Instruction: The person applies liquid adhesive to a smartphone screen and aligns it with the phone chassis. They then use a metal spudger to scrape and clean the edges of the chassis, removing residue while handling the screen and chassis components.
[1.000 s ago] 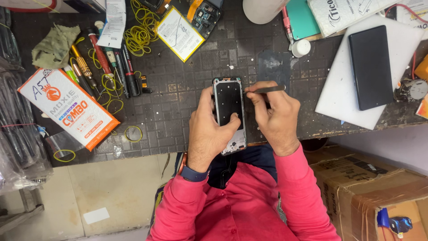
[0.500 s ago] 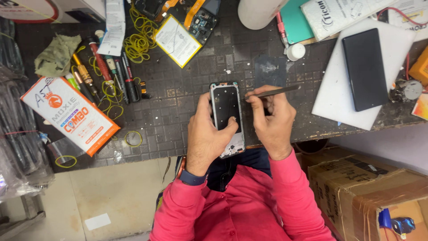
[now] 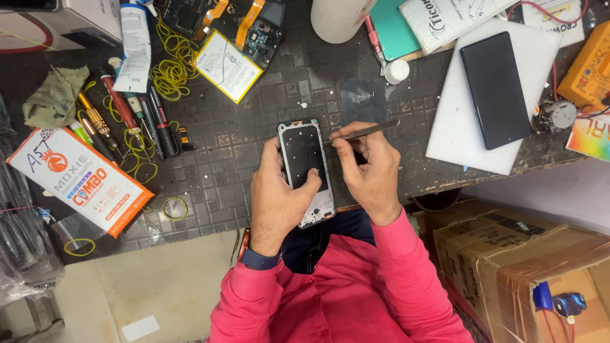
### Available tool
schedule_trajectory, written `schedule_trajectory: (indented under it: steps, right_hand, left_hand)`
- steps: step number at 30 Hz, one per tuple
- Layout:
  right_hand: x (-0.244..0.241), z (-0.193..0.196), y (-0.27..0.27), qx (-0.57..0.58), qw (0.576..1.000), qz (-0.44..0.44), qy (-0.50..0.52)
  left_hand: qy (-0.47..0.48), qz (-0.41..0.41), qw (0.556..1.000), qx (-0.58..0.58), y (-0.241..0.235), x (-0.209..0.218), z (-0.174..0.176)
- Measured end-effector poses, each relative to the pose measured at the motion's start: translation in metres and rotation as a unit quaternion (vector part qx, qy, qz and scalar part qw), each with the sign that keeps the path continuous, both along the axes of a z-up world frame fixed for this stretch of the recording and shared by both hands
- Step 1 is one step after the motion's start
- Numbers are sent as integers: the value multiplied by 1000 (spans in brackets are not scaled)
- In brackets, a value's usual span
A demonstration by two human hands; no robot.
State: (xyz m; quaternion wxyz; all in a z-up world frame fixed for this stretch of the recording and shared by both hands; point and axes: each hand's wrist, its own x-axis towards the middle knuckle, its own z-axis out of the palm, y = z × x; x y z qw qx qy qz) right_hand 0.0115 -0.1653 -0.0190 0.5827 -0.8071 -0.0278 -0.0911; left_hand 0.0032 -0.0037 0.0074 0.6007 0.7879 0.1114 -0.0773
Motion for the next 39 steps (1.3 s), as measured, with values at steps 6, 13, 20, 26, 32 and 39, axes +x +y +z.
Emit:
schedule_trajectory:
  steps: [6,13,20,26,32,39]
  right_hand:
    - [-3,-2,-1,11,1000,-3,-11]
    - [-17,-17,-10,213,935,-78,-273]
    - [-48,14,-33,-137,963,-231,3]
    - [-39,20,-30,-253,950,-183,8]
    - [-33,13,-22,-328,928,-171,-47]
    - [-55,14,-6,-428,897,-111,10]
  left_hand:
    - [-2,0,1000,0,0,-1,0]
    - [5,1,1000,15,0,-2,-2]
    - [-23,1,1000,11,0,-3,-4]
    - [-20,6,1000,13,0,-4,-4]
    - [-43,18,999,19,1,-5,-5]
    - [-31,22,999,34,2,-6,-4]
